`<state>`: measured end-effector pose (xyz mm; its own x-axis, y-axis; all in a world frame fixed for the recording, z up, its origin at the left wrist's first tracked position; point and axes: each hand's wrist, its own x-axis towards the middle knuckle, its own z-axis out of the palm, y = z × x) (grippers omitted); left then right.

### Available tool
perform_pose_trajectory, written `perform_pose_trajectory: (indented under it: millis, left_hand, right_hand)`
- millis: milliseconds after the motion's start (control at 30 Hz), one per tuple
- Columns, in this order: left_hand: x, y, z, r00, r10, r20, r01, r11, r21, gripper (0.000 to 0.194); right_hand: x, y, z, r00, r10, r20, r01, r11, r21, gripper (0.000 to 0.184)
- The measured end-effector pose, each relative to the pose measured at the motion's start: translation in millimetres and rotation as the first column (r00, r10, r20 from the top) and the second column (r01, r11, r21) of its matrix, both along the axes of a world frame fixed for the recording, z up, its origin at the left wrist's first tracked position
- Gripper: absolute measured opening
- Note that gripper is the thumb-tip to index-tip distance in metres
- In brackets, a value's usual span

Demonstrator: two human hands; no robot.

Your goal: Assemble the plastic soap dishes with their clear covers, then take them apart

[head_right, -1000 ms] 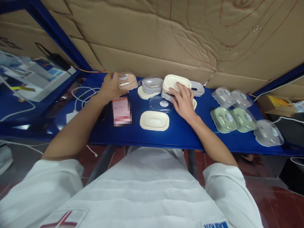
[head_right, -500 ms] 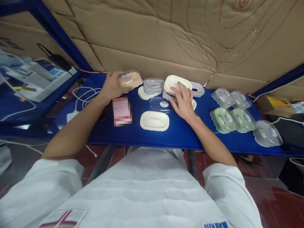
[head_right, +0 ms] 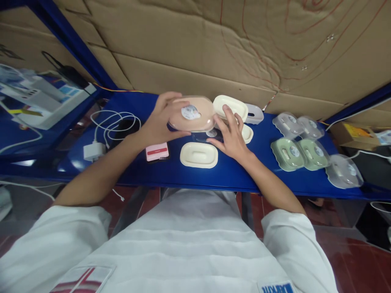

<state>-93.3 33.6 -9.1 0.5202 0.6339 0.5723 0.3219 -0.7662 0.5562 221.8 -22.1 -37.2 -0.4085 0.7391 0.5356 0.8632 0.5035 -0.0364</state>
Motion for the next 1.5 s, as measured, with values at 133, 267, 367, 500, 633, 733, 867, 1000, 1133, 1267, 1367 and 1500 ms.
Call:
perform_pose_trajectory:
  millis: [133,267,367,500,633,733,867,1000,1133,1267,1367,1500]
  left_hand:
    - [10,-11,-8.9,0.991,-0.123,-0.056,0.127,0.989,0.075,0.076]
    - [12,-14,-12.9,0.987,-0.141,-0.077,0.15,0.98,0.13,0.076]
    - [12,-12,-12.8,0.988,-0.132,-0.076,0.141,0.982,0.122,0.084]
    - [12,-8,-11.2,0.988,-0.148,-0.05,0.155,0.973,0.169,0.08]
    - [8,-4,-6.1,0.999,0.038,-0.008,-0.038,0.999,0.003,0.095]
    - [1,4,-4.9,0.985,0.173,0.017,-0.172,0.984,-0.046,0.079]
    - [-12,24,-11.6,0.959,0.276,0.071,-0.272,0.961,-0.056,0.07]
    - [-27,49,-23.3,0.895,0.443,0.059,-0.434,0.892,-0.128,0.088]
    - [-39,69,-34.8,0.834,0.551,-0.027,-0.545,0.816,-0.194,0.086]
    - [-45,76,-40.6,0.801,0.586,-0.118,-0.597,0.775,-0.204,0.074]
    - [-46,77,-41.7,0.799,0.583,-0.148,-0.601,0.774,-0.2,0.077]
    - [-47,79,-44.7,0.808,0.558,-0.19,-0.588,0.784,-0.197,0.089]
  right_hand:
    - [-6,-10,5.4,0.998,0.06,0.035,-0.059,0.998,-0.026,0.081]
    - [-5,-12,7.0,0.996,0.087,-0.002,-0.087,0.996,-0.029,0.08]
    - [-5,-13,6.9,0.994,0.081,-0.069,-0.083,0.996,-0.024,0.084]
    - [-5,-12,12.1,0.987,0.057,-0.151,-0.053,0.998,0.03,0.089]
    - [15,2,19.2,0.968,-0.015,-0.252,0.07,0.975,0.212,0.089]
    - [49,24,16.2,0.928,-0.167,-0.334,0.25,0.942,0.224,0.083]
    - [96,53,-1.2,0.845,-0.426,-0.324,0.471,0.879,0.075,0.082]
    - [117,66,-15.7,0.777,-0.537,-0.329,0.563,0.826,-0.019,0.072]
    - [115,66,-16.5,0.774,-0.57,-0.276,0.565,0.818,-0.106,0.071]
    - [106,58,-10.6,0.797,-0.594,-0.105,0.56,0.793,-0.238,0.074]
    - [98,51,-3.9,0.793,-0.606,-0.064,0.568,0.772,-0.286,0.072]
    - [96,43,14.7,0.793,-0.608,-0.031,0.564,0.753,-0.339,0.073]
